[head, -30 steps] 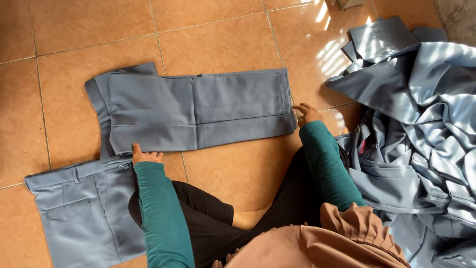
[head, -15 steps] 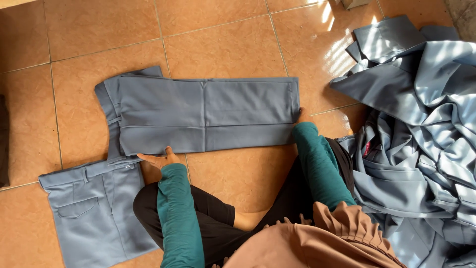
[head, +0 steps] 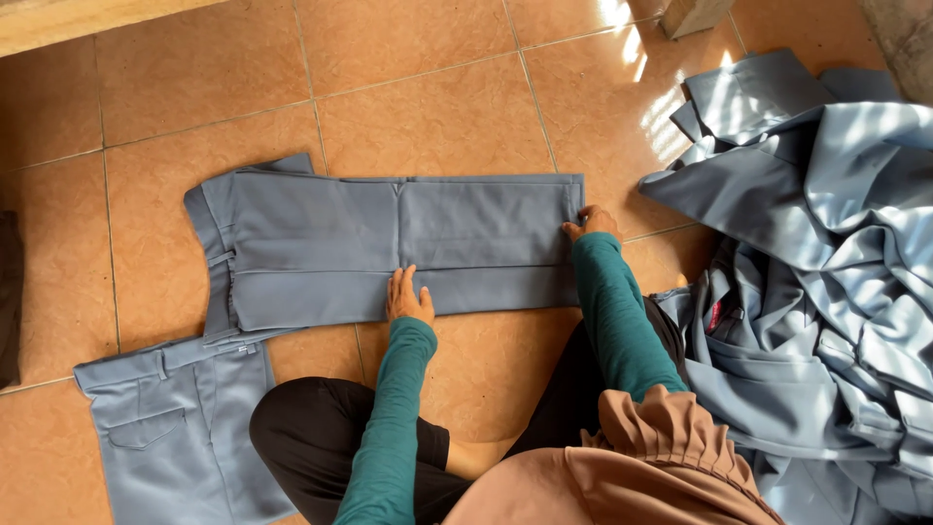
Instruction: The person sits on a tiled floor and folds multiple pairs of grey trousers one by one. Each pair is laid flat, legs aligned, then folded lengthwise and into a compact rectangle before being placed aside.
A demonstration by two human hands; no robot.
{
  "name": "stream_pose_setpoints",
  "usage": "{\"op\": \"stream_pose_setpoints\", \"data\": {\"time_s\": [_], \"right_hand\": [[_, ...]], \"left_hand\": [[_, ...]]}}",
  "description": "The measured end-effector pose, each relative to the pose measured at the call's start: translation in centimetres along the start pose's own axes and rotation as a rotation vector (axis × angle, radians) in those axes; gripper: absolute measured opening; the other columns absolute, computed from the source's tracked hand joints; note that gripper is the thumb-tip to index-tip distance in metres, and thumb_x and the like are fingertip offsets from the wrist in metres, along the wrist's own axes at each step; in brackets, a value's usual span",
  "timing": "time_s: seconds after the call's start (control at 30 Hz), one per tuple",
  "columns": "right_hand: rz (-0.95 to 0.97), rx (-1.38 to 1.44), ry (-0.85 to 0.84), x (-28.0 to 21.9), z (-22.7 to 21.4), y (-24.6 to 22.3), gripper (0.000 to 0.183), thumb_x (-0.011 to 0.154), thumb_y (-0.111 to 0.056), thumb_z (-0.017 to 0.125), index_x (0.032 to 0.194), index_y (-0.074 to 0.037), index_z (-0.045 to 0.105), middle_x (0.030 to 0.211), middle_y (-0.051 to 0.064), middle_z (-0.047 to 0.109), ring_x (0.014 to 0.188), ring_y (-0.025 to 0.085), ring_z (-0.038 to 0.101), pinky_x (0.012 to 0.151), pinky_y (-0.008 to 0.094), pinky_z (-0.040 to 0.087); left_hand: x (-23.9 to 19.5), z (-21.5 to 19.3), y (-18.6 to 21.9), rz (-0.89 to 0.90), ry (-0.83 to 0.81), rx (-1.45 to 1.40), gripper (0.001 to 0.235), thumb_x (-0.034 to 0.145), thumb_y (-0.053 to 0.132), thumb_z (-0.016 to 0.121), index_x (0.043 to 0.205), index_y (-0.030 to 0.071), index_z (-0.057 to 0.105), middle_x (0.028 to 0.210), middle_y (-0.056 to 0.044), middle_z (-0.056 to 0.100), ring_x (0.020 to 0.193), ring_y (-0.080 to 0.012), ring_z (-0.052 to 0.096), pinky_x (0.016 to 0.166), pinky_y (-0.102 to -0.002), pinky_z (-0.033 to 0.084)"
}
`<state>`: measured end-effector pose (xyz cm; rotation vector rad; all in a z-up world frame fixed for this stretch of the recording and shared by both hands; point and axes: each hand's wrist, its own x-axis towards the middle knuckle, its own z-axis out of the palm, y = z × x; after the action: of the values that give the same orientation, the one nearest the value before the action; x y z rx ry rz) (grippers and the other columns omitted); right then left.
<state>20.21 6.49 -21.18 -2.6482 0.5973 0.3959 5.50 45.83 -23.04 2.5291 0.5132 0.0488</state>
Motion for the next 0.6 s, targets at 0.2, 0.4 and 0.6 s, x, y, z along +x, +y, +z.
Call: {"op": "stream_pose_setpoints", "data": {"time_s": [0.2,0.4,0.6], "right_hand": [[0.142,0.066,-0.153,-4.6,-4.9,-3.0,0.052,0.079,-0.052,0.083,0.113,-0.015,0.068,0.121,0.014,0.067,0.120,0.034,0.064,0.099,0.049,0.052],[0.068,0.181,-0.118,-2.1,-2.8,-1.5,0.057,0.073,-0.058,0.080,0.112,-0.017,0.076,0.114,0.018,0.074,0.117,0.037,0.067,0.097,0.049,0.054],[0.015,0.499,0.158,2.7,2.1,2.3,0.050,0.087,-0.061,0.077,0.111,-0.017,0.069,0.096,0.011,0.074,0.102,0.031,0.070,0.091,0.048,0.055]], "left_hand": [[-0.4,-1.5,2.6,-0.063,-0.212,0.178,0.056,0.099,0.033,0.052,0.153,0.036,0.036,0.166,0.003,0.027,0.156,-0.0243,0.022,0.121,-0.045,0.031],[-0.5,-2.1,2.9,-0.075,-0.233,0.200,0.057,0.100,0.030,0.051,0.154,0.034,0.034,0.169,0.002,0.020,0.157,-0.0256,0.016,0.123,-0.048,0.029],[0.1,-2.8,2.8,-0.069,-0.275,0.239,0.056,0.102,0.030,0.046,0.156,0.033,0.030,0.169,0.002,0.016,0.158,-0.0255,0.012,0.123,-0.048,0.026]]}}
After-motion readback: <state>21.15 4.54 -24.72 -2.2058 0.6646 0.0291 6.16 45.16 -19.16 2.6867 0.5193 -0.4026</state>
